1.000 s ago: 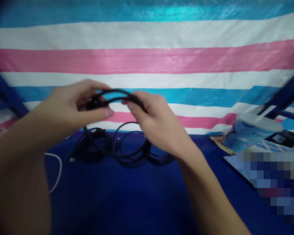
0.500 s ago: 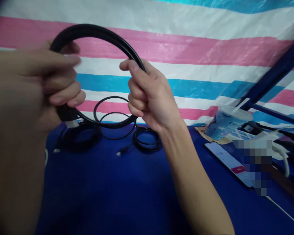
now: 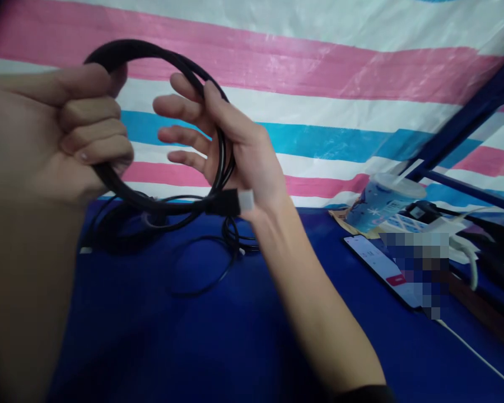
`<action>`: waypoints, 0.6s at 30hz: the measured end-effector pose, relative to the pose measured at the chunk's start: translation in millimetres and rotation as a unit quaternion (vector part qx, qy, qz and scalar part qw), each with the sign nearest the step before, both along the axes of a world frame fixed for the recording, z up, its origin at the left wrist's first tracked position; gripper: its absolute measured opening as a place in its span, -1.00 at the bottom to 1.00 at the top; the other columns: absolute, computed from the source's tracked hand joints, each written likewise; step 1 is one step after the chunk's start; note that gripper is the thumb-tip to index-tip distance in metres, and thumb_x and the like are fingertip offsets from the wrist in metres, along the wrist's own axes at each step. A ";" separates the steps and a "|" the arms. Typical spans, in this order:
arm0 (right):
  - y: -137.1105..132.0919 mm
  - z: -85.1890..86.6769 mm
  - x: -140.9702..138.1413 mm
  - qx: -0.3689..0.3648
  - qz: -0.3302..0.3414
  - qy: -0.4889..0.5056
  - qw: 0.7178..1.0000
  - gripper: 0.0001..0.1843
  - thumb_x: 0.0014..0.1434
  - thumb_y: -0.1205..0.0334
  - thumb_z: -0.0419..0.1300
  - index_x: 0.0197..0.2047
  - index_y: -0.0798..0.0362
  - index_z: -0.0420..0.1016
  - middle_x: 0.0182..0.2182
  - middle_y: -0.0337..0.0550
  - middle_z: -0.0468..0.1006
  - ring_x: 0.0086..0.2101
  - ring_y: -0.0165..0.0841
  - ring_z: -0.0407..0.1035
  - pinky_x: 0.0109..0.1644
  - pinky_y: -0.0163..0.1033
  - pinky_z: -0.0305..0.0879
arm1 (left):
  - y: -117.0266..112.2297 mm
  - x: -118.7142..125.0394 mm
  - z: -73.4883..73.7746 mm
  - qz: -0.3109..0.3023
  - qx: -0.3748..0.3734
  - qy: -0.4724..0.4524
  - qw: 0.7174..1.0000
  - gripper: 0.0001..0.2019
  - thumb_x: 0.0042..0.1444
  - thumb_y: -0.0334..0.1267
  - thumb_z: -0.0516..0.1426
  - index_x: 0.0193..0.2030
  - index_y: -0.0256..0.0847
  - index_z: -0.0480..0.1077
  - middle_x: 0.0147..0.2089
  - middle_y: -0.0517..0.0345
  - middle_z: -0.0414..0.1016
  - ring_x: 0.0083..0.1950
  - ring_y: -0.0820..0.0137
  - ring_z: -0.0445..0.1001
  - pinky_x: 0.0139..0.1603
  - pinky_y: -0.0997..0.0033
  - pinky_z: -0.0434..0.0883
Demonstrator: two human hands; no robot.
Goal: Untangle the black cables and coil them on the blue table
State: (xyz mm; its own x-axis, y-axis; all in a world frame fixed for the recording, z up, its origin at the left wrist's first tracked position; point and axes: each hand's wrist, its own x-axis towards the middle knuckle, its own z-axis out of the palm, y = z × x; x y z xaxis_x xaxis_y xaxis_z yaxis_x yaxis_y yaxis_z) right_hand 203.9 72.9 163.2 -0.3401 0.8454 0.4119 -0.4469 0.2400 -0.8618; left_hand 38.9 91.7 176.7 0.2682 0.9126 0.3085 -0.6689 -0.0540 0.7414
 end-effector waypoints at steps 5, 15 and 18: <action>4.4 -21.6 -24.9 -0.012 0.034 0.131 0.991 -0.59 0.29 -0.09 -0.14 -0.27 -0.02 0.38 -0.41 -0.35 0.46 -0.38 -0.46 0.42 -0.11 -0.29 0.39 | 22.8 11.8 -22.1 0.047 -0.107 -0.173 0.978 -0.66 0.29 -0.48 -0.17 -0.53 -0.15 -0.07 -0.69 0.41 -0.31 -0.76 0.66 -0.23 -0.77 0.65 -0.07; -1.5 -6.7 -14.0 0.019 -0.189 -0.149 0.970 -0.86 0.14 0.44 0.05 -0.37 0.01 0.30 -0.73 -0.48 -0.12 -0.73 -0.57 -0.28 -0.70 -0.41 -0.19 | 13.7 -0.6 -19.2 0.179 0.123 0.193 0.957 -0.83 0.05 -0.56 0.09 -0.42 -0.21 0.32 -0.71 0.42 -0.05 -0.76 0.69 -0.08 -0.76 0.64 -0.08; -2.2 -4.0 3.4 0.086 -0.208 -0.339 0.913 -0.88 0.06 0.40 0.11 -0.39 -0.01 0.41 -0.72 -0.41 0.03 -0.73 -0.55 -0.12 -0.70 -0.37 -0.13 | 1.7 -11.8 -16.3 0.171 0.280 0.369 0.869 -0.69 -0.06 -0.57 0.21 -0.18 -0.19 0.41 -0.59 0.38 0.23 -0.71 0.66 0.22 -0.70 0.71 0.06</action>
